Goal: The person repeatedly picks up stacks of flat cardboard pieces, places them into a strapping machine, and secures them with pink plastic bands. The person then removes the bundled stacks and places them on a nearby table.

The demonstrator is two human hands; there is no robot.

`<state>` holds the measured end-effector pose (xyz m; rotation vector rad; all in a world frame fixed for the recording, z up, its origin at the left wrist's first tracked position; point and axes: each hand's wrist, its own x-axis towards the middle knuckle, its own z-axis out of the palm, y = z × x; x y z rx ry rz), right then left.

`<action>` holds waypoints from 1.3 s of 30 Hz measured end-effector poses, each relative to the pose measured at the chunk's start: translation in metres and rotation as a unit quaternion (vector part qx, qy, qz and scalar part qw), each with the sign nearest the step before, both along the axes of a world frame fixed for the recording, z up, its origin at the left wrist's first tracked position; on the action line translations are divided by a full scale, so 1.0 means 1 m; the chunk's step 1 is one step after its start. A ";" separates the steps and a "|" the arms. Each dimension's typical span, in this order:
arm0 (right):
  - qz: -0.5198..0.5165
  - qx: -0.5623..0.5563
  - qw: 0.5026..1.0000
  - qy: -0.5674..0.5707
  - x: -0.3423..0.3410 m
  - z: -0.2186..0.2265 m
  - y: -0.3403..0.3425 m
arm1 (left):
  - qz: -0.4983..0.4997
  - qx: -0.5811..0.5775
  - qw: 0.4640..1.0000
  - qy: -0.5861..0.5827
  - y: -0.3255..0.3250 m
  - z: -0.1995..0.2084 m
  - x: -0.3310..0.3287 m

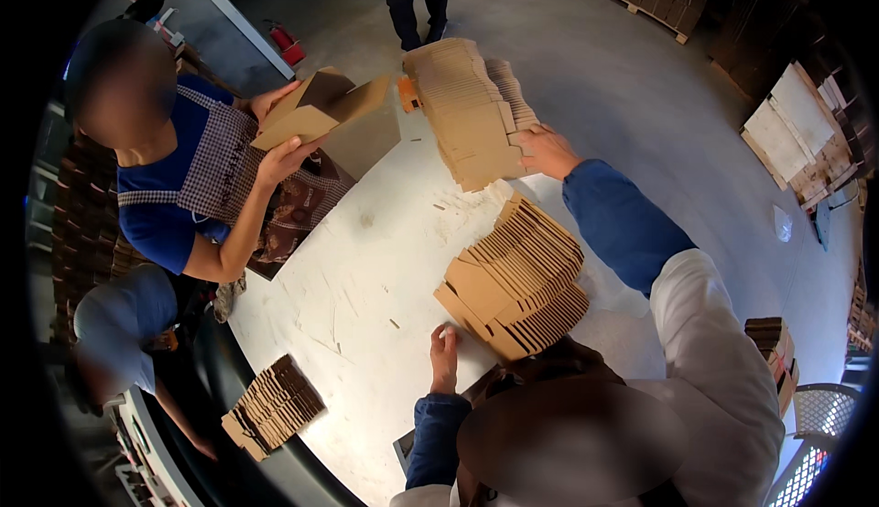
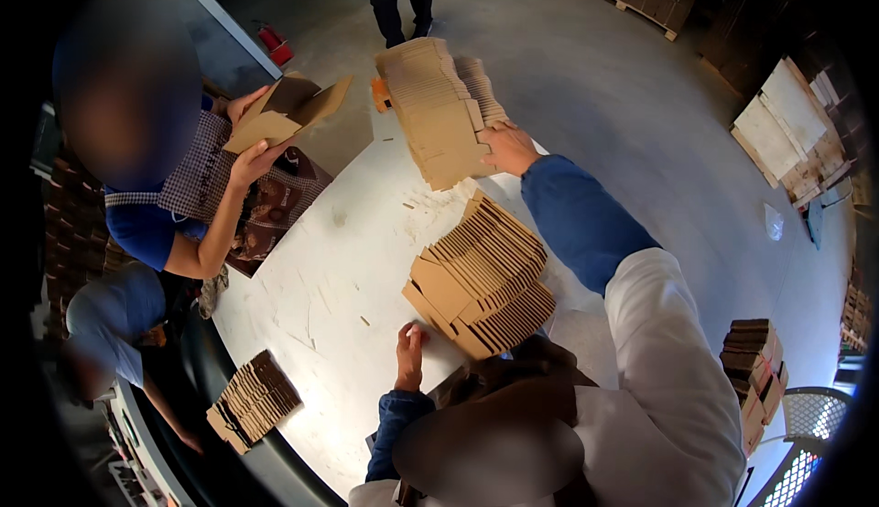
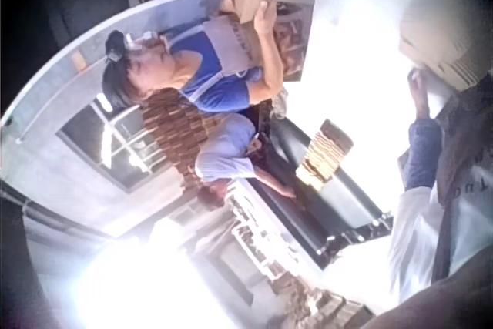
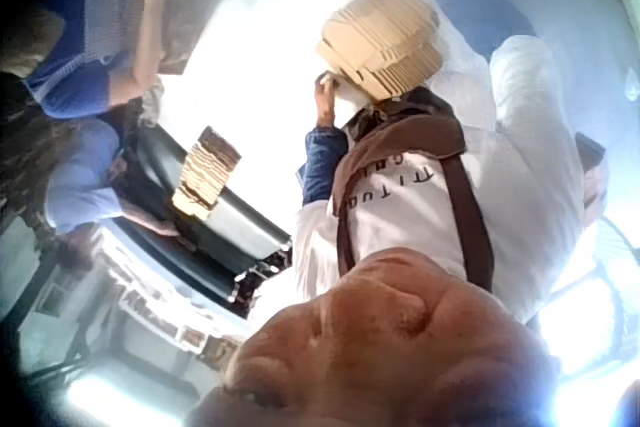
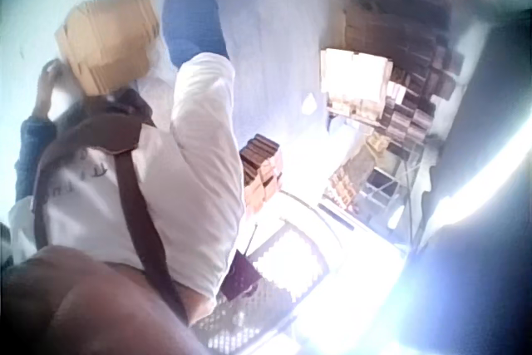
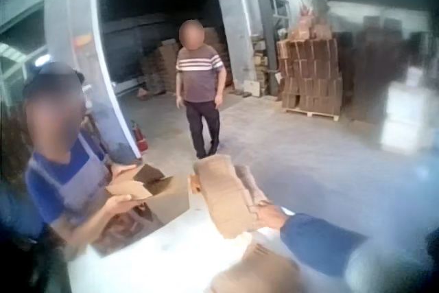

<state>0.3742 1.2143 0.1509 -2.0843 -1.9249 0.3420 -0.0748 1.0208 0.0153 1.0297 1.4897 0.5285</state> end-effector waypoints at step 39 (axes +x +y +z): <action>-0.079 0.197 0.902 0.375 -0.082 0.221 -0.163 | -0.057 0.273 0.925 -0.258 0.081 0.234 0.151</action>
